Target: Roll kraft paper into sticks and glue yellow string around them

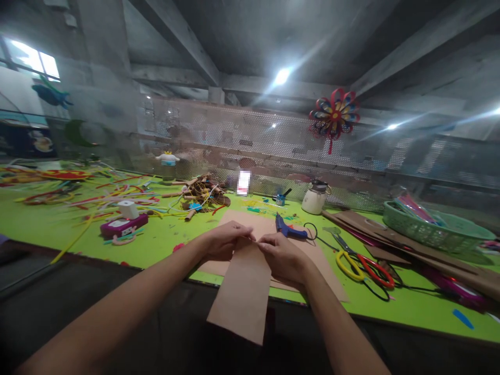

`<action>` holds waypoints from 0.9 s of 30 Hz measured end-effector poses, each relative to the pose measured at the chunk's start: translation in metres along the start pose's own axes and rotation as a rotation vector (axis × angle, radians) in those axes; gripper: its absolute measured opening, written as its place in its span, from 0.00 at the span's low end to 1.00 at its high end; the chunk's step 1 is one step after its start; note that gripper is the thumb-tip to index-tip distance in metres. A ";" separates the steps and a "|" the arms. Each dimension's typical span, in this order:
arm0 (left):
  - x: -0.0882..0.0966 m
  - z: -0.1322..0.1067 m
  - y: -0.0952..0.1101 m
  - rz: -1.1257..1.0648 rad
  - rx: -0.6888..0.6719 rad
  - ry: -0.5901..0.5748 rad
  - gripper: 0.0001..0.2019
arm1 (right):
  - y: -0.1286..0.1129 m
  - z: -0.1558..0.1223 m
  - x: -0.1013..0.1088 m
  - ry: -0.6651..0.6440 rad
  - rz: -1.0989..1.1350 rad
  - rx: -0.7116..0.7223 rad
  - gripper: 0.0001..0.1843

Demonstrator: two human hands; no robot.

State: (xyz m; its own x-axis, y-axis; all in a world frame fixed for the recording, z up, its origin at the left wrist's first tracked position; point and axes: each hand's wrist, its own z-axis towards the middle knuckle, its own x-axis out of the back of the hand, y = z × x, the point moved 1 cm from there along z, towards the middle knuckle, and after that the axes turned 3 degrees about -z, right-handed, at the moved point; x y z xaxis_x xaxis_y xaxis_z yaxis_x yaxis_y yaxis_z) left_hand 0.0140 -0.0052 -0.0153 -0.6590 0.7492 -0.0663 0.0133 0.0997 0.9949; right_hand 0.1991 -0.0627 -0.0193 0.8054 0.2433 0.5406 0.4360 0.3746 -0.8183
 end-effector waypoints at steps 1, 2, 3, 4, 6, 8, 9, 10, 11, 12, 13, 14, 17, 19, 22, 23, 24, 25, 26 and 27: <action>-0.004 -0.003 -0.003 0.031 -0.024 -0.038 0.20 | 0.002 0.000 -0.001 0.005 0.001 -0.011 0.17; -0.008 -0.006 -0.006 0.052 -0.043 -0.067 0.19 | 0.003 0.000 -0.003 0.010 0.014 -0.019 0.17; -0.010 -0.009 -0.008 0.071 -0.057 -0.080 0.18 | 0.005 -0.001 -0.005 0.018 0.044 -0.028 0.16; -0.011 -0.010 -0.011 0.096 -0.065 -0.073 0.18 | 0.006 -0.002 -0.008 0.025 0.092 -0.040 0.16; -0.009 -0.009 -0.014 0.192 -0.081 -0.042 0.18 | 0.010 -0.005 -0.014 0.048 0.207 -0.068 0.15; -0.003 -0.002 -0.014 0.375 -0.117 -0.039 0.18 | 0.013 -0.007 -0.019 0.091 0.270 -0.087 0.14; 0.001 0.003 -0.014 0.487 -0.150 -0.051 0.18 | 0.015 -0.008 -0.021 0.114 0.263 -0.087 0.13; 0.005 0.008 -0.014 0.605 -0.194 -0.058 0.17 | 0.016 -0.007 -0.022 0.137 0.233 -0.080 0.13; 0.009 0.013 -0.014 0.715 -0.240 -0.065 0.17 | 0.016 -0.007 -0.022 0.156 0.195 -0.071 0.13; 0.012 0.017 -0.014 0.806 -0.282 -0.064 0.16 | 0.016 -0.006 -0.021 0.169 0.157 -0.061 0.13; 0.014 0.021 -0.015 0.879 -0.320 -0.055 0.15 | 0.016 -0.005 -0.020 0.176 0.121 -0.052 0.14; 0.015 0.023 -0.016 0.933 -0.347 -0.046 0.14 | 0.016 -0.004 -0.018 0.176 0.083 -0.043 0.14; 0.017 0.026 -0.019 1.028 -0.384 -0.008 0.10 | 0.014 -0.001 -0.013 0.148 -0.065 -0.006 0.13; 0.016 0.026 -0.020 1.062 -0.384 0.012 0.10 | 0.014 0.001 -0.010 0.131 -0.171 0.010 0.12; 0.015 0.026 -0.020 1.087 -0.384 0.027 0.09 | 0.014 0.002 -0.009 0.132 -0.291 0.026 0.10; 0.014 0.026 -0.020 1.094 -0.396 0.031 0.09 | 0.014 0.001 -0.010 0.137 -0.327 0.038 0.09; 0.014 0.025 -0.019 1.100 -0.412 0.033 0.09 | 0.015 0.000 -0.010 0.146 -0.361 0.057 0.09; 0.013 0.025 -0.019 1.107 -0.431 0.031 0.08 | 0.015 0.000 -0.010 0.160 -0.392 0.082 0.09; 0.012 0.024 -0.018 1.116 -0.448 0.024 0.08 | 0.015 -0.001 -0.009 0.173 -0.423 0.107 0.10; 0.012 0.022 -0.017 1.125 -0.462 0.014 0.08 | 0.016 -0.001 -0.009 0.170 -0.463 0.127 0.10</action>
State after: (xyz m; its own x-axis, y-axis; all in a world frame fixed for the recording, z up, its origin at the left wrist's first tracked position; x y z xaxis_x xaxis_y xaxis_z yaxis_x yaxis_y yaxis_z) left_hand 0.0229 0.0166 -0.0347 -0.4604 0.2594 0.8490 0.3155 -0.8461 0.4296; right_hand 0.1997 -0.0598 -0.0374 0.5979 -0.1194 0.7926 0.7189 0.5172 -0.4644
